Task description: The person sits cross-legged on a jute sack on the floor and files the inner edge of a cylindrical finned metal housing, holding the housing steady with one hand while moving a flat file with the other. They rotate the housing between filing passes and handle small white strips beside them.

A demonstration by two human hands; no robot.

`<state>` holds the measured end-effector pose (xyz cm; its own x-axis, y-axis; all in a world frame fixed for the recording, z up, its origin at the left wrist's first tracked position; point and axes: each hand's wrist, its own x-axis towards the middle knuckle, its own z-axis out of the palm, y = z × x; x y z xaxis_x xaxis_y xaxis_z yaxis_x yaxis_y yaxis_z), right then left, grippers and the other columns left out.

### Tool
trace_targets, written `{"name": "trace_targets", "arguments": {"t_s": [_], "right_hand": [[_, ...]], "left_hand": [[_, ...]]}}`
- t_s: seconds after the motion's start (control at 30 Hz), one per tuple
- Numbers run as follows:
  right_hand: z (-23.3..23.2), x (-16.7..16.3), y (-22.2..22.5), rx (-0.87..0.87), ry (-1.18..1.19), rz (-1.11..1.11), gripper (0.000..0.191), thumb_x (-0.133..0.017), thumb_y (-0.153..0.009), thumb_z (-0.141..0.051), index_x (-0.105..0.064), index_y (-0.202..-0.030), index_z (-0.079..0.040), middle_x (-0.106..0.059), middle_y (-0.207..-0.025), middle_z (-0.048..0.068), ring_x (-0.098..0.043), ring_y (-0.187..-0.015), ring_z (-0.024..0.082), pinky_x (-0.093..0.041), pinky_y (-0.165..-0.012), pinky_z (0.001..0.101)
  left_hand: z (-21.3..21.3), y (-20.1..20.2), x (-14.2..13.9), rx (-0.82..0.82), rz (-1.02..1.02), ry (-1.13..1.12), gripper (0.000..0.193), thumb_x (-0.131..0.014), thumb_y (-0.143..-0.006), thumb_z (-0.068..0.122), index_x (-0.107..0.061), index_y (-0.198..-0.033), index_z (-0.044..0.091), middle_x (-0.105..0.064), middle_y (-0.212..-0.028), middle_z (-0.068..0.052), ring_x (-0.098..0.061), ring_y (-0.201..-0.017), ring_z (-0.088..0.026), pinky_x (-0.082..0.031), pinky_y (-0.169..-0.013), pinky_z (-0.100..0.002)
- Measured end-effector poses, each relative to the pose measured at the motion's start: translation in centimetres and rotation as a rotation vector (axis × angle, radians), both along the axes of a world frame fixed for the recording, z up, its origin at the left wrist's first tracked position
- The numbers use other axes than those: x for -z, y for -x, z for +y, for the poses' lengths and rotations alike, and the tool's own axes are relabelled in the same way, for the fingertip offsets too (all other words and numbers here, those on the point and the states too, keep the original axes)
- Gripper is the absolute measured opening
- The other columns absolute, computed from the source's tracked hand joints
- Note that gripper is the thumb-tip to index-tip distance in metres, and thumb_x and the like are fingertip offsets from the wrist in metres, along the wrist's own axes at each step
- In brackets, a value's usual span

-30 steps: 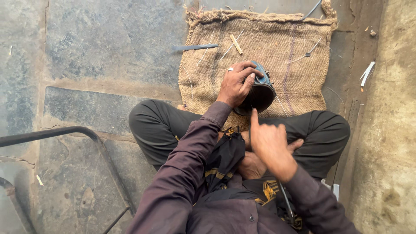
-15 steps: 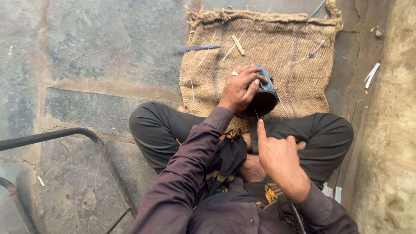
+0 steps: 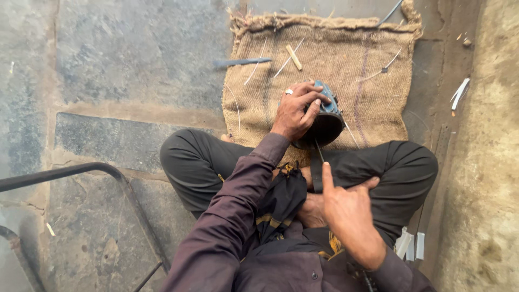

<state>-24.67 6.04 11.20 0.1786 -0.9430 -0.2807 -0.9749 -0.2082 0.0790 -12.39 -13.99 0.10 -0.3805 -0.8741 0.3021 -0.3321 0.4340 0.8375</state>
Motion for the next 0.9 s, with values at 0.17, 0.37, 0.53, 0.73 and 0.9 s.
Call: {"name": "trace_targets", "arguments": {"t_s": [0.17,0.37,0.53,0.73,0.9], "right_hand": [[-2.0,1.0,-0.6,0.069,-0.178,0.071,0.082,-0.06,-0.078,-0.019,-0.036,-0.155,-0.003,-0.073,-0.069,0.01,-0.07,-0.054,0.03,-0.052,-0.078,0.057],[-2.8,2.3,-0.2,0.097,-0.137,-0.047,0.076,-0.057,-0.083,-0.014,-0.037,-0.155,0.0,-0.074,-0.071,0.014,-0.072,-0.059,0.031,-0.051,-0.071,0.0488],[-1.6,3.2,0.6,0.12,-0.164,-0.05,0.082,-0.059,-0.078,-0.013,-0.035,-0.156,-0.003,-0.074,-0.072,0.015,-0.073,-0.061,0.031,-0.051,-0.072,0.048],[-3.9,5.0,0.0,0.118,-0.072,-0.075,0.074,-0.06,-0.084,-0.014,-0.04,-0.154,-0.002,-0.075,-0.073,0.012,-0.073,-0.063,0.029,-0.052,-0.068,0.048],[-4.8,6.1,-0.3,0.094,-0.035,-0.039,0.074,-0.061,-0.083,-0.015,-0.042,-0.153,-0.003,-0.074,-0.069,0.008,-0.073,-0.06,0.026,-0.051,-0.068,0.0451]], "left_hand": [[-0.2,0.0,0.1,-0.003,0.021,-0.034,0.02,-0.06,-0.098,0.02,-0.079,-0.104,0.017,-0.07,-0.124,-0.009,-0.061,-0.129,-0.03,-0.046,-0.108,-0.047],[-0.7,-0.1,-0.4,0.013,0.078,-0.031,0.021,-0.059,-0.099,0.019,-0.079,-0.104,0.016,-0.07,-0.121,-0.009,-0.065,-0.127,-0.031,-0.052,-0.104,-0.044],[-0.4,0.0,-1.1,-0.009,-0.007,-0.025,0.021,-0.059,-0.097,0.018,-0.08,-0.1,0.015,-0.07,-0.119,-0.011,-0.066,-0.118,-0.031,-0.049,-0.097,-0.045],[0.4,0.4,-0.7,-0.002,0.035,0.012,0.02,-0.06,-0.098,0.019,-0.079,-0.101,0.016,-0.069,-0.119,-0.01,-0.063,-0.126,-0.03,-0.051,-0.104,-0.045],[0.3,0.3,-0.8,0.001,0.034,0.011,0.02,-0.06,-0.099,0.019,-0.079,-0.102,0.016,-0.07,-0.118,-0.009,-0.062,-0.129,-0.031,-0.048,-0.104,-0.045]]}}
